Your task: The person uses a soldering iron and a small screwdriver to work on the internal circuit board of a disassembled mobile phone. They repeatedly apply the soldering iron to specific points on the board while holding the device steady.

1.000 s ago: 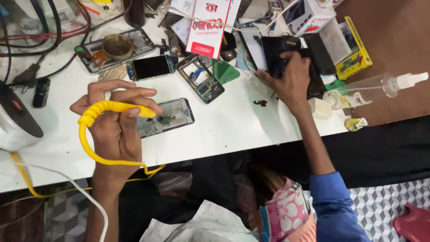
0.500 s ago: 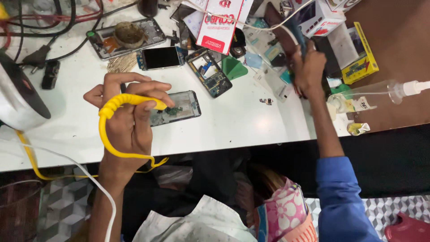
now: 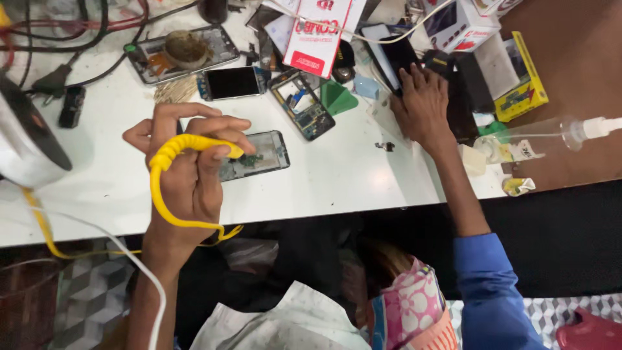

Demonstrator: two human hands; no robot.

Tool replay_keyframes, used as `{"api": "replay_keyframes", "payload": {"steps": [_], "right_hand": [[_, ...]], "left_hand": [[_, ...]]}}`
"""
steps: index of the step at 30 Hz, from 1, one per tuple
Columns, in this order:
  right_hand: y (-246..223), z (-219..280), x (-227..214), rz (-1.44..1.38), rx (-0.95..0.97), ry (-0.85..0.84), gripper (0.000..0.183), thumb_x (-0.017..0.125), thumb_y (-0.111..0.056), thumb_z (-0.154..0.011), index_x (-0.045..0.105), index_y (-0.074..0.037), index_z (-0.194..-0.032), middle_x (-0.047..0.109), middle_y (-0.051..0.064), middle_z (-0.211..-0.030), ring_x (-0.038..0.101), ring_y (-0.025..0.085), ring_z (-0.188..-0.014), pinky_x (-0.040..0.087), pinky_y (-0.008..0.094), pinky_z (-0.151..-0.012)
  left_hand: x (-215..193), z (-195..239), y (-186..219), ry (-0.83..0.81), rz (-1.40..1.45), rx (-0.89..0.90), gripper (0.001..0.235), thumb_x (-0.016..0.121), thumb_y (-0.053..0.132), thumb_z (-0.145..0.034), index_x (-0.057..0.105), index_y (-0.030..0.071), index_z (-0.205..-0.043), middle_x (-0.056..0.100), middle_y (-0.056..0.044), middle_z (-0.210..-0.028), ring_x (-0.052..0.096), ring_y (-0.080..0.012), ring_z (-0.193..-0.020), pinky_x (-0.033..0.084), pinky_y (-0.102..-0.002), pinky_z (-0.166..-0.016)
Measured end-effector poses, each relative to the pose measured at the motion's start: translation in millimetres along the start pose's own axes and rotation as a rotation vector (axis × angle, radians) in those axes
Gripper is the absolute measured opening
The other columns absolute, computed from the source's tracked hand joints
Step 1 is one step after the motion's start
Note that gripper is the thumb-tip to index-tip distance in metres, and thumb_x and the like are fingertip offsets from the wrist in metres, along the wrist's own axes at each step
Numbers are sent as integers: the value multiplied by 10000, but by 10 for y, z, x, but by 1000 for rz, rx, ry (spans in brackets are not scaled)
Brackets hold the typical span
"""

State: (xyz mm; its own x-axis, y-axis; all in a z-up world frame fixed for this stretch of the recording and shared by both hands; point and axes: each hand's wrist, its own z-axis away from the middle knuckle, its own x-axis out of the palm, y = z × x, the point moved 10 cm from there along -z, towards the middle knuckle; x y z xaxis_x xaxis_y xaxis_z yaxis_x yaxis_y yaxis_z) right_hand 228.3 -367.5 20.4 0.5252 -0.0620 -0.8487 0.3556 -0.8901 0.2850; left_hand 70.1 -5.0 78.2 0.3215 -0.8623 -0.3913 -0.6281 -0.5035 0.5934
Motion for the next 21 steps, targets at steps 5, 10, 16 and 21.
{"api": "replay_keyframes", "payload": {"steps": [5, 10, 16, 21], "right_hand": [[-460, -373, -206, -191, -121, 153, 575, 724, -191, -924, 567, 29, -1431, 539, 224, -1430, 477, 439, -1315, 416, 517, -1118], [-1084, -811, 37, 214, -623, 108, 466, 665, -141, -971, 603, -67, -1427, 562, 116, -1478, 527, 311, -1350, 468, 454, -1087], [-1178, -1203, 321, 306, -685, 163, 510, 602, -406, -1006, 643, -18, -1335, 631, 127, -1358, 579, 307, -1199, 511, 438, -981], [-640, -1799, 681, 120, -259, 40, 349, 586, -282, -1156, 616, 19, -1330, 654, 212, -1282, 578, 368, -1211, 494, 525, -897]], "left_hand": [[-28, -2, -23, 7, -2, -20, 412, 383, 308, -1174, 704, 62, -1093, 753, 74, -1092, 510, -178, -1243, 225, -429, -1099], [-23, 1, -17, 6, -21, -13, 415, 392, 299, -1159, 717, 70, -1040, 755, 59, -1085, 525, -193, -1226, 229, -428, -1092], [-42, 12, 5, 28, -28, -19, 407, 398, 289, -1154, 722, 84, -1016, 758, 44, -1090, 535, -191, -1229, 238, -425, -1080], [-59, 6, -70, 24, -42, -46, 414, 390, 278, -1139, 728, 68, -1027, 763, 63, -1038, 525, -194, -1221, 221, -433, -1055]]}}
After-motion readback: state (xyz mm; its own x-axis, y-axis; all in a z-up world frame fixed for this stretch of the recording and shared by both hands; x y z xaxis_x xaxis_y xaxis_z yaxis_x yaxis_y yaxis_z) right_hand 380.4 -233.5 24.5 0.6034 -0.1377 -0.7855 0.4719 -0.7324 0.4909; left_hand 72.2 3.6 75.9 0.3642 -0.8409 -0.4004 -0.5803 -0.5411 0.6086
